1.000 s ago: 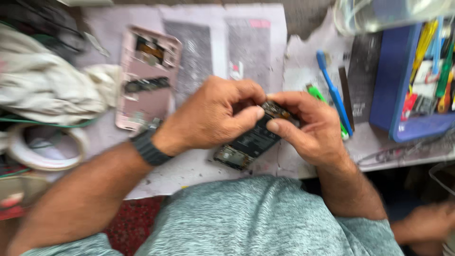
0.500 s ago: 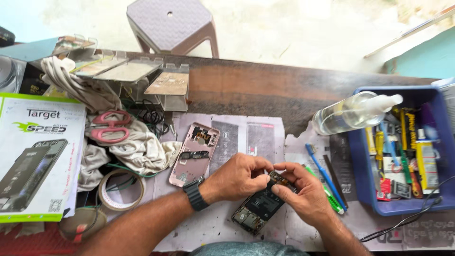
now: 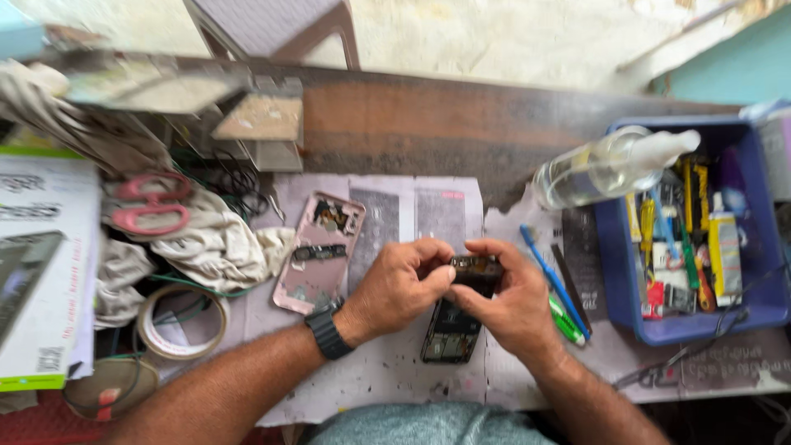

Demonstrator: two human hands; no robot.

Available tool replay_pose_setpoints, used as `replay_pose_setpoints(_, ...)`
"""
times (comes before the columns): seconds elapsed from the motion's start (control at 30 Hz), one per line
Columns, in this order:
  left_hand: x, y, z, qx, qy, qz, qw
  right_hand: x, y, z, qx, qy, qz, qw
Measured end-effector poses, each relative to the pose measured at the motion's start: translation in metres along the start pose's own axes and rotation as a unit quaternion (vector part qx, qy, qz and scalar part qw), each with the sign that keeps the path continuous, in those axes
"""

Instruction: The person uses a green precision screwdriver to remove screws from the bottom of a disassembled smartphone. They then use a utility knife to pry and lift a small internal component near the battery. Finally, they reposition the battery and press it into place within the phone chassis.

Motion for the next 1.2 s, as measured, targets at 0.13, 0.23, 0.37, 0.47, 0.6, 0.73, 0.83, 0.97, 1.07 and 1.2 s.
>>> replay_pose_setpoints(0.13, 0.004, 0.004, 0.003, 0.032, 0.015, -0.050, 0.998, 0.001, 0.004, 0.004, -0.221, -0.010, 0.040, 0.974)
replay_pose_setpoints(0.23, 0.003, 0.016, 0.003, 0.024, 0.019, -0.051, 0.998, -0.002, -0.007, 0.006, -0.122, 0.022, 0.005, 0.992)
replay_pose_setpoints(0.37, 0.004, 0.019, 0.005, -0.004, 0.042, -0.010, 0.999, -0.003, -0.012, 0.008, 0.012, 0.069, 0.007, 0.998)
replay_pose_setpoints(0.47, 0.005, 0.020, 0.007, -0.004, 0.041, -0.033, 0.999, -0.004, -0.014, 0.009, 0.061, 0.076, -0.009, 0.995)
replay_pose_setpoints(0.6, 0.006, 0.026, 0.009, 0.034, 0.030, -0.079, 0.996, -0.001, -0.017, 0.012, 0.106, 0.086, 0.005, 0.991)
replay_pose_setpoints(0.73, 0.005, 0.036, 0.008, 0.060, 0.027, -0.103, 0.993, -0.003, -0.015, 0.011, 0.095, 0.075, -0.010, 0.993)
replay_pose_setpoints(0.83, 0.007, 0.038, 0.010, 0.063, 0.020, -0.132, 0.989, -0.001, -0.013, 0.008, 0.056, 0.072, -0.001, 0.996)
replay_pose_setpoints(0.97, 0.006, 0.040, 0.008, 0.034, 0.027, -0.150, 0.988, 0.002, -0.012, 0.008, -0.002, 0.072, 0.010, 0.997)
replay_pose_setpoints(1.07, 0.006, 0.040, 0.006, 0.035, 0.025, -0.135, 0.990, 0.002, -0.012, 0.007, -0.018, 0.066, 0.006, 0.998)
replay_pose_setpoints(1.2, 0.007, 0.038, 0.008, 0.058, 0.020, -0.139, 0.988, 0.002, -0.015, 0.009, -0.011, 0.066, 0.005, 0.998)
Point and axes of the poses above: each hand's wrist, its own x-axis towards the middle knuckle, its own z-axis out of the back of the hand, y = z × x, the point moved 1 cm from there along x, towards the middle knuckle, and after that the axes turned 13 degrees about y, right-handed, at the moved point
